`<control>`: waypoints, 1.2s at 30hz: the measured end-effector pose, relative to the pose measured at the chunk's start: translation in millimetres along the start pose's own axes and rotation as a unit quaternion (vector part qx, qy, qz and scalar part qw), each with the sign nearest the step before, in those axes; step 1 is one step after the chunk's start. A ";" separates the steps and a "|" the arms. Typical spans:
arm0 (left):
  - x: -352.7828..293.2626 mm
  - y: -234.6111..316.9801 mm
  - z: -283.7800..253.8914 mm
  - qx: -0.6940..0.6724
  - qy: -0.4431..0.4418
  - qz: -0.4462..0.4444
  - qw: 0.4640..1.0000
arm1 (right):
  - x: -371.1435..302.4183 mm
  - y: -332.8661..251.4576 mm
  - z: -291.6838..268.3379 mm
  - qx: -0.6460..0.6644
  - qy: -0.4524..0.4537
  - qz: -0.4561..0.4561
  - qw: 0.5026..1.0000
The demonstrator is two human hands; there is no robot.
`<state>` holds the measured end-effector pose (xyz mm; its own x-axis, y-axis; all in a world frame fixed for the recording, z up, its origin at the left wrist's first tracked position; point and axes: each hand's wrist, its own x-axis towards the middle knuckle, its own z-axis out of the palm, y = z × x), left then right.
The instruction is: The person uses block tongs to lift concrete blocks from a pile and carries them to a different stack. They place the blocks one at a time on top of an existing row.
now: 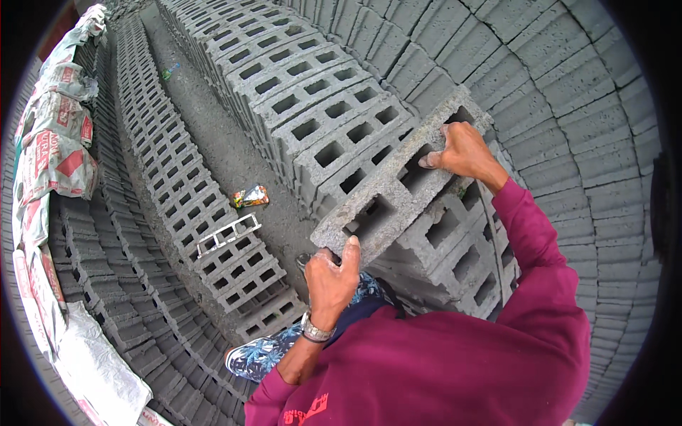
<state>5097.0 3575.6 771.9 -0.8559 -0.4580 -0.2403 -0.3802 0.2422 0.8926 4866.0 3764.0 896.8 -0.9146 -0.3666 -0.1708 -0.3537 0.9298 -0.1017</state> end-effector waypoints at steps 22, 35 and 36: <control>28.2 -2.9 36.8 -0.152 -0.066 0.103 0.981 | 39.9 114.4 44.8 -0.042 -0.134 0.124 0.982; 16.9 -385.9 -126.9 0.048 0.053 -0.212 0.975 | -13.4 -119.1 22.9 0.104 0.277 0.003 0.955; 18.0 -421.6 -139.3 0.094 0.085 -0.242 0.962 | -32.6 -165.0 50.6 0.166 0.231 -0.006 0.959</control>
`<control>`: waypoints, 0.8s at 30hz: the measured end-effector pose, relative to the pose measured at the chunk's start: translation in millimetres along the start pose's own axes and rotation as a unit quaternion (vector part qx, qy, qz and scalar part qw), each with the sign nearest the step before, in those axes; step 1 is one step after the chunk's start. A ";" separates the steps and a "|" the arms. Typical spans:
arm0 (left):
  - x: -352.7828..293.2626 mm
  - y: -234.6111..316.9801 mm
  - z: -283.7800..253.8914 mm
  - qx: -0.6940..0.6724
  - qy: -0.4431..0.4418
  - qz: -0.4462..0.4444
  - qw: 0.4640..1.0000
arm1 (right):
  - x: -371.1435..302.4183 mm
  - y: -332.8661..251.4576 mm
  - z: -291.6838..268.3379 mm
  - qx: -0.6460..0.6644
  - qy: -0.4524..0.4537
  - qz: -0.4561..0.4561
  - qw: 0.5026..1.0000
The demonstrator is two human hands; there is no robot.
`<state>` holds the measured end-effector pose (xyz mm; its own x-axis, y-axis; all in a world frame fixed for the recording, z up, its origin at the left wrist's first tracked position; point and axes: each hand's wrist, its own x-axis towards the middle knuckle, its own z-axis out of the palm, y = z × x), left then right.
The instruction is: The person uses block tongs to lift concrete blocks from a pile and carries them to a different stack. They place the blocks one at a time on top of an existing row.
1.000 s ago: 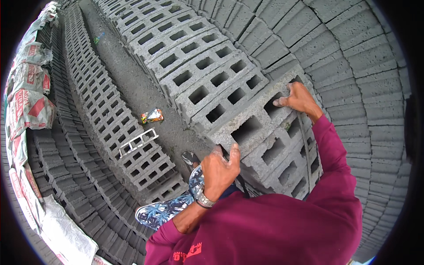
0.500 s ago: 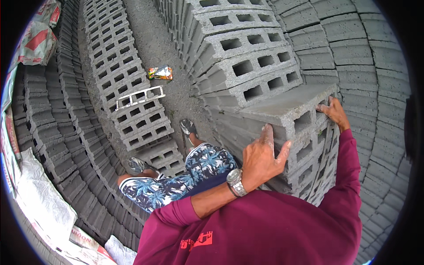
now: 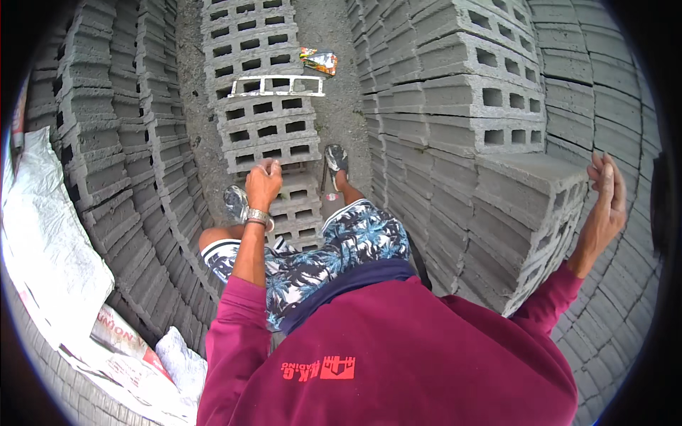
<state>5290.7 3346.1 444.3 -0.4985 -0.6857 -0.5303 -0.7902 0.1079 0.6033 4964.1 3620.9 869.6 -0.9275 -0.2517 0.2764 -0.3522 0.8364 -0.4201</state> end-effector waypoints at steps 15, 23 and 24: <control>196.4 -301.5 84.0 0.075 -0.019 -0.230 0.970 | -392.8 86.9 692.7 -0.091 -0.469 -0.097 0.873; 211.7 -347.7 117.5 0.034 0.045 -0.230 0.972 | -434.4 90.9 753.9 -0.095 -0.388 0.081 0.913; 204.5 -344.1 112.5 0.065 0.073 -0.219 0.971 | -435.5 91.9 754.0 -0.075 -0.371 0.082 0.922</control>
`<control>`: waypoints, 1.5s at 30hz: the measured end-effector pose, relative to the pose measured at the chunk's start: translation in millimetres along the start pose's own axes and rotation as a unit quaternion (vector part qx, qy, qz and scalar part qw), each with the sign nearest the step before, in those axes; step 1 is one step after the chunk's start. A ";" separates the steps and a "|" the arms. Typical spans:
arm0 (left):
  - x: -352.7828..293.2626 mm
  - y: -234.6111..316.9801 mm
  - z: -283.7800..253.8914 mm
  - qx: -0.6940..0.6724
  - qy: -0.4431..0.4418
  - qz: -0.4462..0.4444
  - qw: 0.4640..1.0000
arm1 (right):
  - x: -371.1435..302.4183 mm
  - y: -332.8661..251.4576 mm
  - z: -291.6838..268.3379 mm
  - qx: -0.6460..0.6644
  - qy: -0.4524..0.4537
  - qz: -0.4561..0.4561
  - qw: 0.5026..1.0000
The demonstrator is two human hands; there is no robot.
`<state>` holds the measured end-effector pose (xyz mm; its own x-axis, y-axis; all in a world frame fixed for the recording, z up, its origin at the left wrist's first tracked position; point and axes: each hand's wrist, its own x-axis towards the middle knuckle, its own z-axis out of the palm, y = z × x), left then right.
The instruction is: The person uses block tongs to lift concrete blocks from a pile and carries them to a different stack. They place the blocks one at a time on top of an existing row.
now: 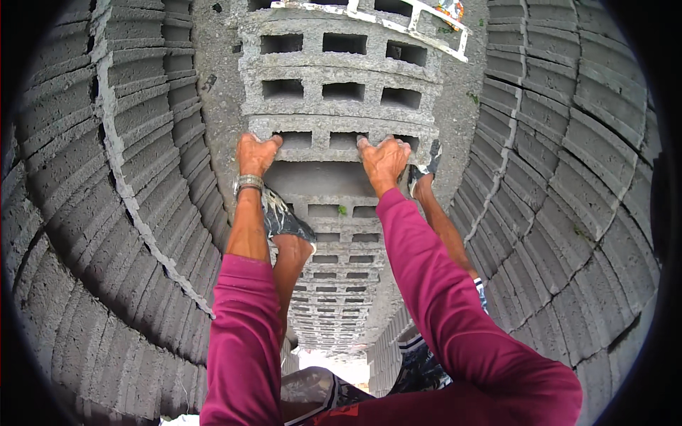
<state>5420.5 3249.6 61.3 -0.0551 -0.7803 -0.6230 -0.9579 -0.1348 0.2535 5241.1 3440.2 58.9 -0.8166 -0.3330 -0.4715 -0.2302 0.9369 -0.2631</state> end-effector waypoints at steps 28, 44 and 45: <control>-542.6 287.3 -335.0 -0.252 0.065 0.195 0.946 | -171.6 -36.0 -733.0 -0.043 0.124 -0.311 0.941; -653.7 563.6 -213.5 -0.096 -0.096 0.413 0.901 | -82.3 202.7 -964.5 -0.074 0.185 -0.060 0.978; -658.2 569.2 -204.9 -0.087 -0.091 0.423 0.897 | -81.3 216.8 -965.5 -0.071 0.171 -0.048 0.982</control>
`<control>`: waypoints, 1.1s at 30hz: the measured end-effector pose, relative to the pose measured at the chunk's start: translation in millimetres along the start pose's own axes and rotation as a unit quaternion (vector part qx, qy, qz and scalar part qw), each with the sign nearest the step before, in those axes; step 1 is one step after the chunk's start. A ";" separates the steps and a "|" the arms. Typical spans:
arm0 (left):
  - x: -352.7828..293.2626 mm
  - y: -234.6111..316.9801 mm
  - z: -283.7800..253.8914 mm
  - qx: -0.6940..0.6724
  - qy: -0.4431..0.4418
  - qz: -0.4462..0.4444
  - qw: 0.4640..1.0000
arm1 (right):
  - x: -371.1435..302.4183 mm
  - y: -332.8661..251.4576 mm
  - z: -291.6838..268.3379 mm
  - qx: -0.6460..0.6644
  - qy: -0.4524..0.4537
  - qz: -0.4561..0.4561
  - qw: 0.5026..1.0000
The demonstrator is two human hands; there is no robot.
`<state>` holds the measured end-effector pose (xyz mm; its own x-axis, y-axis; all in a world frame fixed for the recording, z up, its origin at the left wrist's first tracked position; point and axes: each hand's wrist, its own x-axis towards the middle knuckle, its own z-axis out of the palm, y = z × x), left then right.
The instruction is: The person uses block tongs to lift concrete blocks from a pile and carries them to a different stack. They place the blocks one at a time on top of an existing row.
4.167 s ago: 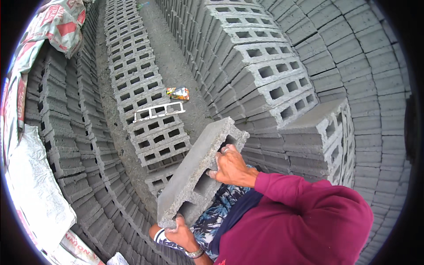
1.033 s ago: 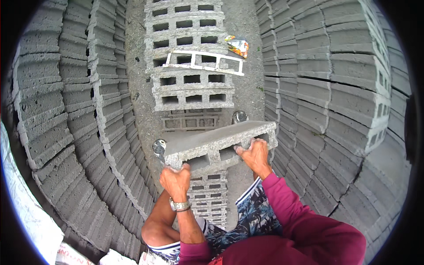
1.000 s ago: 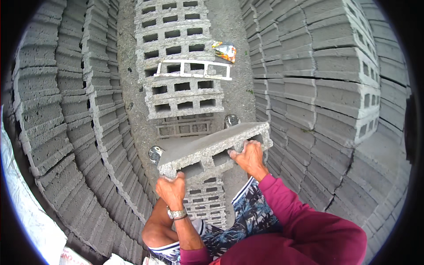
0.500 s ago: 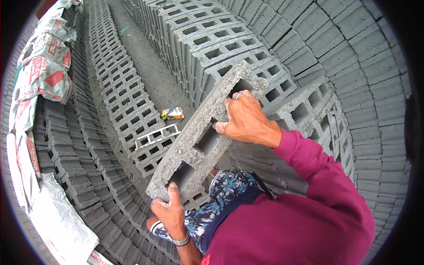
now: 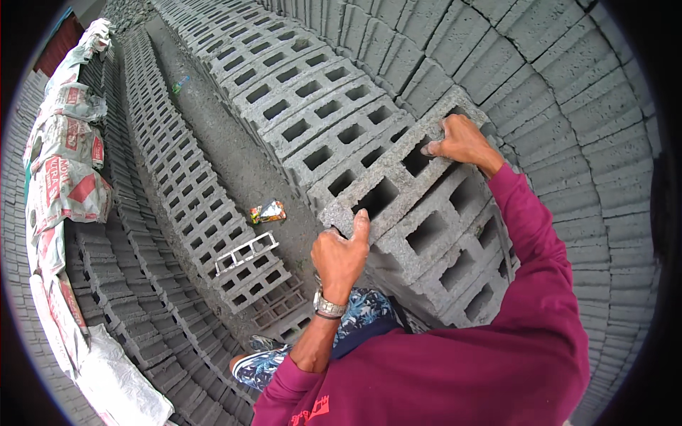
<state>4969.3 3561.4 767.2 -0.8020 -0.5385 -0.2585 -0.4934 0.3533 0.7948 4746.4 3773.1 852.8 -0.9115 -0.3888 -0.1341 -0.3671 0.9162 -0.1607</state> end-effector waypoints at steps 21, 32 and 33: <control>-0.1 31.9 16.8 0.064 -0.007 0.056 0.996 | 0.8 50.0 30.8 0.075 0.066 -0.024 0.995; 17.0 -7.7 -4.0 -0.092 -0.136 -0.009 0.986 | 3.4 48.0 30.4 0.046 0.000 0.004 0.999; 18.1 -17.6 -4.4 -0.216 -0.163 -0.049 0.962 | 0.6 58.3 29.6 0.056 0.003 -0.002 0.998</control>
<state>4964.9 3542.0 750.9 -0.8562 -0.2601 -0.4463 -0.4429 -0.0749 0.8934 4730.0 3823.5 814.4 -0.9111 -0.3921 -0.1271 -0.3485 0.8974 -0.2705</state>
